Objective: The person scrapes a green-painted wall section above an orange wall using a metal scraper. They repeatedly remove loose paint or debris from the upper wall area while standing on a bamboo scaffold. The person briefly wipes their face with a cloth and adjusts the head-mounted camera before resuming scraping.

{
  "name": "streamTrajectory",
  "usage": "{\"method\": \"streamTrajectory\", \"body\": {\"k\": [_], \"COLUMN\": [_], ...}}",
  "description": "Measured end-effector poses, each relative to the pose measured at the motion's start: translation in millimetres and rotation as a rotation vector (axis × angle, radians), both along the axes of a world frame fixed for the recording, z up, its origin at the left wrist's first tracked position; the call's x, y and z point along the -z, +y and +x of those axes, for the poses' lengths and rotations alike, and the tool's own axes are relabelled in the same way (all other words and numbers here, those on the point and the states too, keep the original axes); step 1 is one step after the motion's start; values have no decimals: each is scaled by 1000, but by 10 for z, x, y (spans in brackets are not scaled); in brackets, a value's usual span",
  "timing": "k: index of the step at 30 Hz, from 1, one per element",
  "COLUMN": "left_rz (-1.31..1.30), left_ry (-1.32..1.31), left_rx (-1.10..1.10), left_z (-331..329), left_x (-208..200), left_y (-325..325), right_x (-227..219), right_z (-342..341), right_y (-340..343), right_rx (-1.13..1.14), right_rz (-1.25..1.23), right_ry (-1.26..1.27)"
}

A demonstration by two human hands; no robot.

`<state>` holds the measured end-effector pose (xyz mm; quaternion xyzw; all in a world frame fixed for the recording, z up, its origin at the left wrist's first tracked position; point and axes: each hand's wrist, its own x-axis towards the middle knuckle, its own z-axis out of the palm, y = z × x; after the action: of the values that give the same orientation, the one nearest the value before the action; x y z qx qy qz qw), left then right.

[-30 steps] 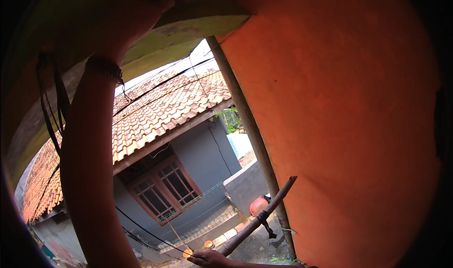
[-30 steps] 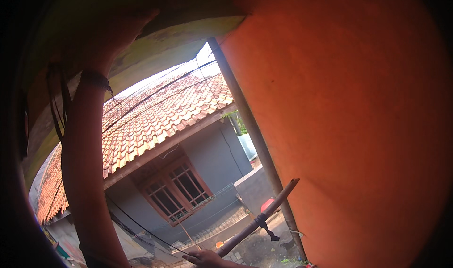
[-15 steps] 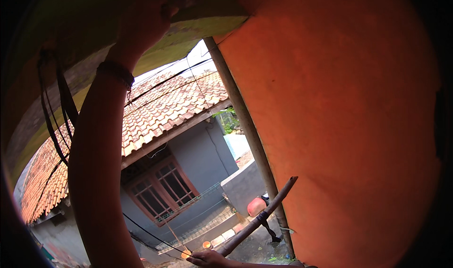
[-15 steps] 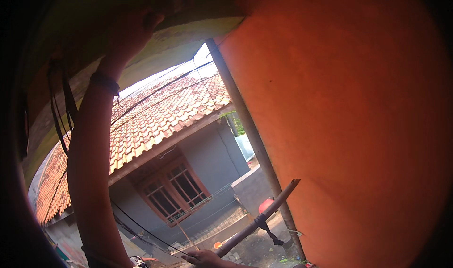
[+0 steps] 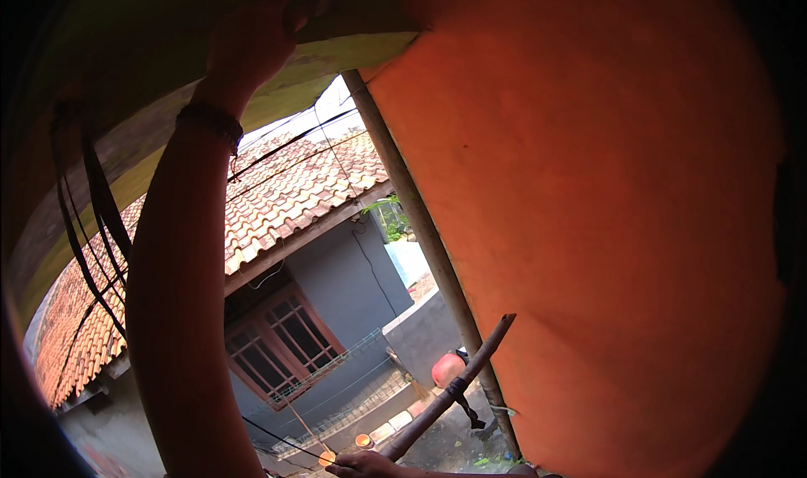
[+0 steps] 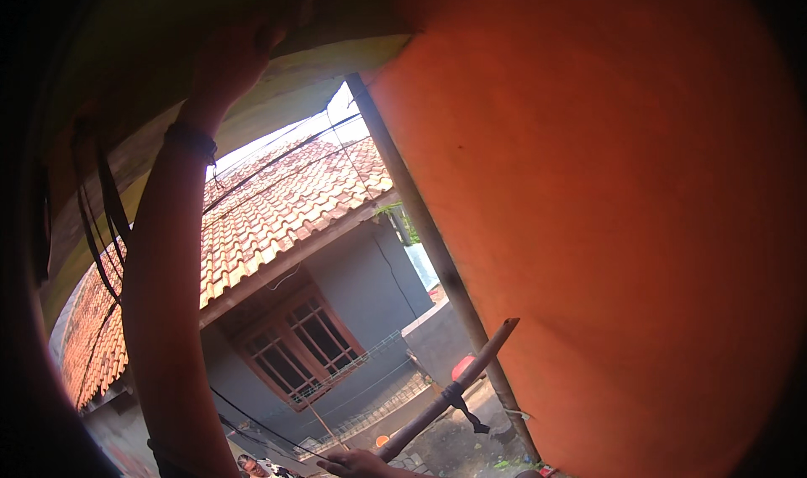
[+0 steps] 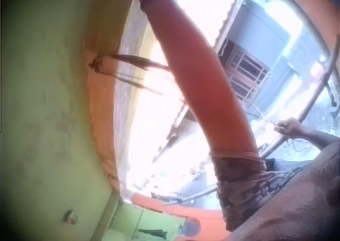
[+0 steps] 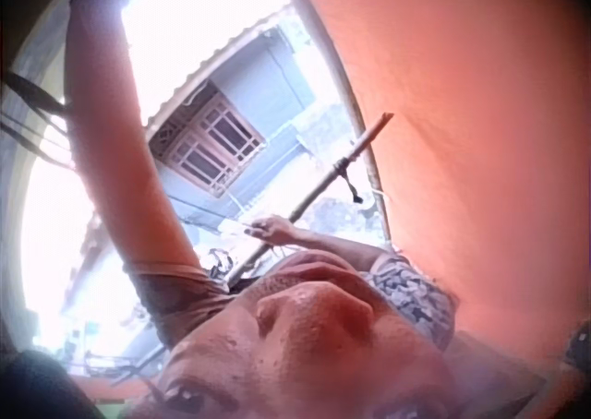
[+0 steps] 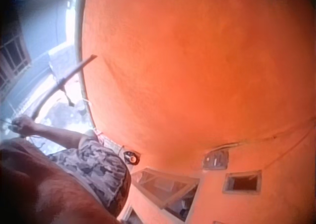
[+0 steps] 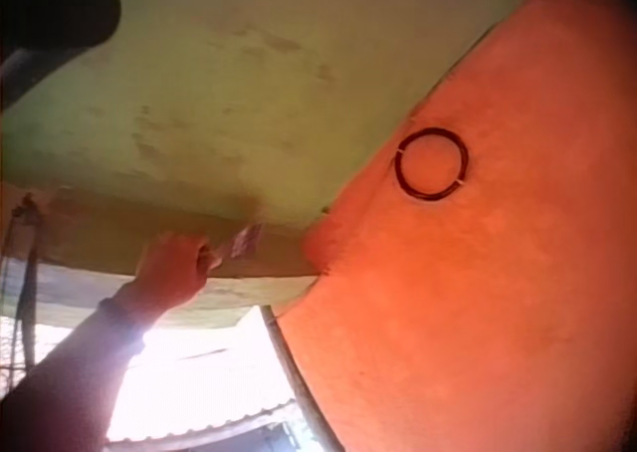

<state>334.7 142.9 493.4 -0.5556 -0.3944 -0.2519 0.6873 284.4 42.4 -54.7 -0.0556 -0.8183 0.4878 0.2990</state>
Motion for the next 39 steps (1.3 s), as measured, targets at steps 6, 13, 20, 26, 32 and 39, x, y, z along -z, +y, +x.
{"method": "streamTrajectory", "body": {"k": [6,13,20,26,32,39], "left_rz": [-31,27,-219,-284,-106,24], "left_ry": [-4,-45,-112,-110,-71,74], "left_rx": [1,209,-122,-90,-131,-48], "left_z": [-93,-115,-652,-863,-690,-697], "left_x": [-69,203,1616,1685,1145,606], "left_y": [52,-79,47,236,253,355], "right_x": [-23,-43,259,130,96,-95], "right_z": [17,26,-215,-169,-125,6], "right_y": [-25,-37,97,94,47,-1], "right_rx": [-24,-11,-69,-111,-138,-50], "right_rz": [15,52,14,23,-6,27], "right_ry": [12,80,21,-16,9,-130]}}
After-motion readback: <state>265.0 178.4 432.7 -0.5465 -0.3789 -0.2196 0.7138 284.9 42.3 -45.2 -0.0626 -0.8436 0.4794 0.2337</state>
